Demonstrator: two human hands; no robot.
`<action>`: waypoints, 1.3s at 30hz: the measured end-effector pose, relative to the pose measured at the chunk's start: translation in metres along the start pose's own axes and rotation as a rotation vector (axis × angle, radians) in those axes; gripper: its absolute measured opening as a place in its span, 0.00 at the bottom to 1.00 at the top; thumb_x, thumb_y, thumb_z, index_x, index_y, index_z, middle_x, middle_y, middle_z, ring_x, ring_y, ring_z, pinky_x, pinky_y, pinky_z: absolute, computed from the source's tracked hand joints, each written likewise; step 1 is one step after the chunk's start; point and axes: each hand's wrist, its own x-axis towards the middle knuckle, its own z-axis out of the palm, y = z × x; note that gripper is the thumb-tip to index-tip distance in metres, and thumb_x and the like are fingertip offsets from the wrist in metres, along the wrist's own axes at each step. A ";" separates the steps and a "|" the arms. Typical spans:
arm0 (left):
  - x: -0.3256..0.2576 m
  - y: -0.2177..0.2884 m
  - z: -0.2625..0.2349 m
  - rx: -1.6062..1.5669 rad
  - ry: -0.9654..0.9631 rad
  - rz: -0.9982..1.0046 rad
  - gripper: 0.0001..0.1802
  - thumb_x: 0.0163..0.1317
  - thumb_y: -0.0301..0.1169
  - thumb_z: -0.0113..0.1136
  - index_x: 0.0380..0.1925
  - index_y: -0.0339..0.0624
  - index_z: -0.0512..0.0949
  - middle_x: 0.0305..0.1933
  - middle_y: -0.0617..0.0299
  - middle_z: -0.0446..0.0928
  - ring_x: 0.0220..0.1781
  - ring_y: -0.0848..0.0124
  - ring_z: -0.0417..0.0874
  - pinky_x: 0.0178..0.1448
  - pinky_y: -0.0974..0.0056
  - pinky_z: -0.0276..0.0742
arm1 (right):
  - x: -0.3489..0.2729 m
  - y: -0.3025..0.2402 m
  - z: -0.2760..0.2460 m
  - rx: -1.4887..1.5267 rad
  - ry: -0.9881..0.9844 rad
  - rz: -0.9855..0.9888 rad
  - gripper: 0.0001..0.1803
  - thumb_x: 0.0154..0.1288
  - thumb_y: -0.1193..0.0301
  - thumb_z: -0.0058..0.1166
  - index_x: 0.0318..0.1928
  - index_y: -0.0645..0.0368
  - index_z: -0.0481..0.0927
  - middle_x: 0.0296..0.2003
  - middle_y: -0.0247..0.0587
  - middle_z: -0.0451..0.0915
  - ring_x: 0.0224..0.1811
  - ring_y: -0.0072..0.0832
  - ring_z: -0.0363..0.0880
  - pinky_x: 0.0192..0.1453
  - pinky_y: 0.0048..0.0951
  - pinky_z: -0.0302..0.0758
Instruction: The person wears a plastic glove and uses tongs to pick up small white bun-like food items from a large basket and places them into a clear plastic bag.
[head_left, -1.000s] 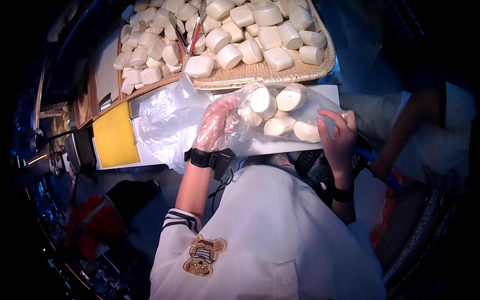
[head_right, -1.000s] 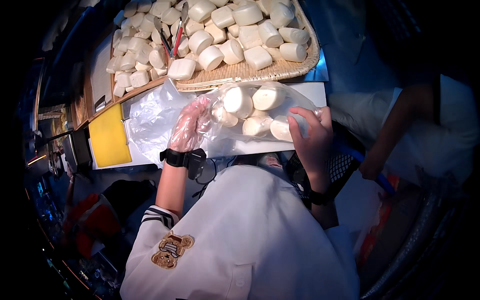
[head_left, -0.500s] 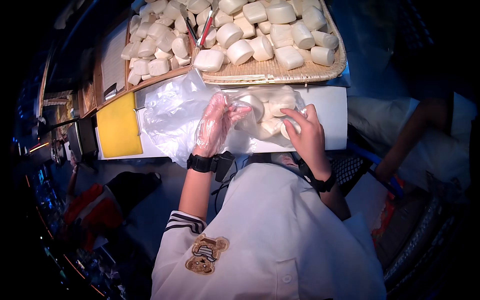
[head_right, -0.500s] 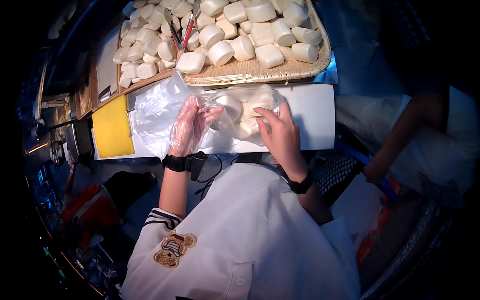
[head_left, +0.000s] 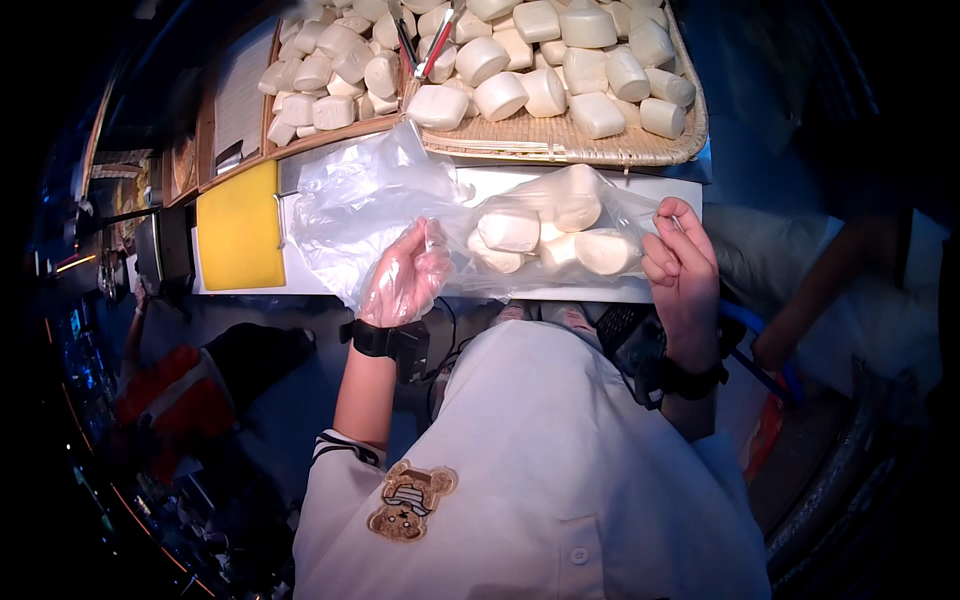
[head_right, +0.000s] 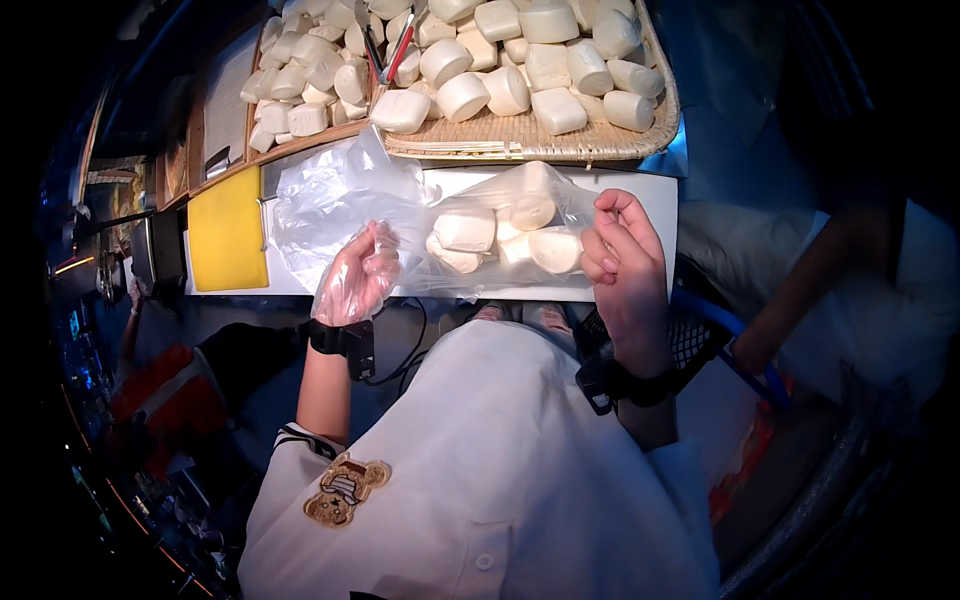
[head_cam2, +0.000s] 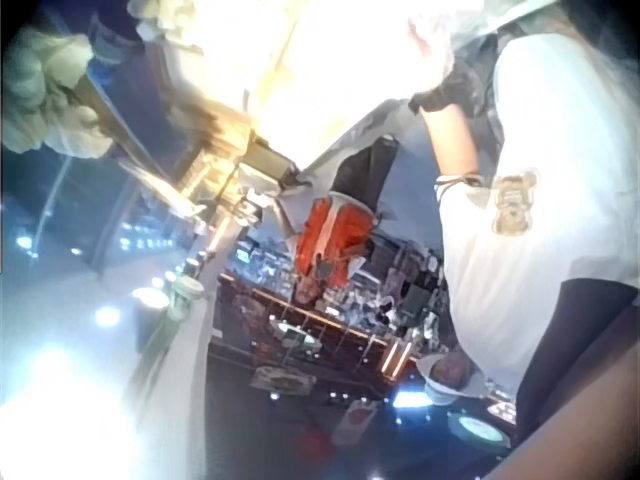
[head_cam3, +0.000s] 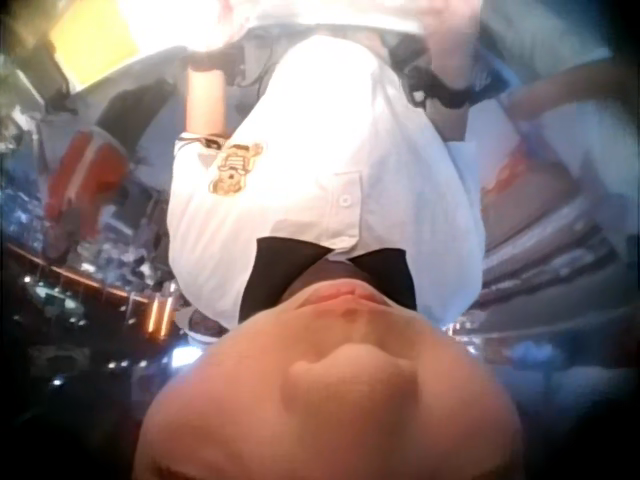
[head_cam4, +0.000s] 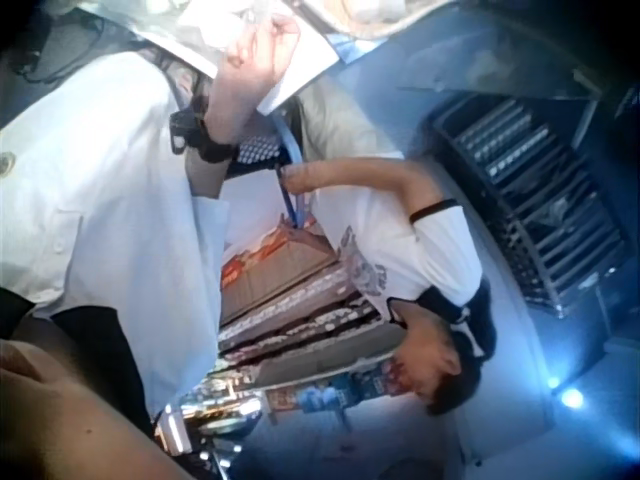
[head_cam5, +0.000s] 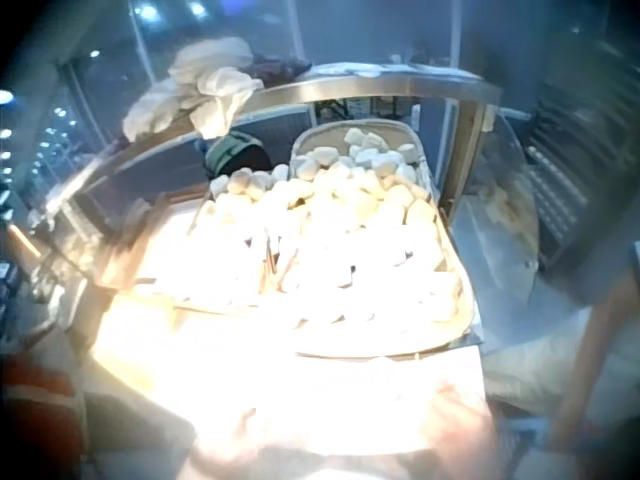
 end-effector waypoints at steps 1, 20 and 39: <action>-0.004 -0.004 0.016 0.005 -0.001 0.006 0.14 0.73 0.36 0.50 0.45 0.33 0.73 0.35 0.66 0.72 0.30 0.75 0.65 0.47 0.68 0.70 | -0.006 -0.005 0.003 0.003 -0.007 -0.001 0.08 0.69 0.79 0.40 0.47 0.60 0.65 0.22 0.24 0.59 0.18 0.10 0.52 0.22 0.15 0.50; 0.013 -0.057 0.100 0.620 -0.146 0.024 0.44 0.65 0.17 0.49 0.75 0.59 0.43 0.26 0.73 0.60 0.20 0.85 0.55 0.23 0.78 0.54 | -0.008 -0.017 -0.061 0.014 0.053 -0.092 0.05 0.67 0.79 0.40 0.42 0.58 0.67 0.25 0.25 0.61 0.18 0.11 0.52 0.22 0.16 0.49; 0.085 0.039 0.047 1.330 0.223 0.362 0.20 0.62 0.28 0.59 0.54 0.34 0.74 0.37 0.63 0.73 0.35 0.75 0.73 0.45 0.69 0.74 | -0.005 -0.026 -0.020 0.337 -0.189 -0.117 0.09 0.68 0.80 0.40 0.47 0.60 0.66 0.37 0.35 0.66 0.26 0.15 0.61 0.27 0.16 0.60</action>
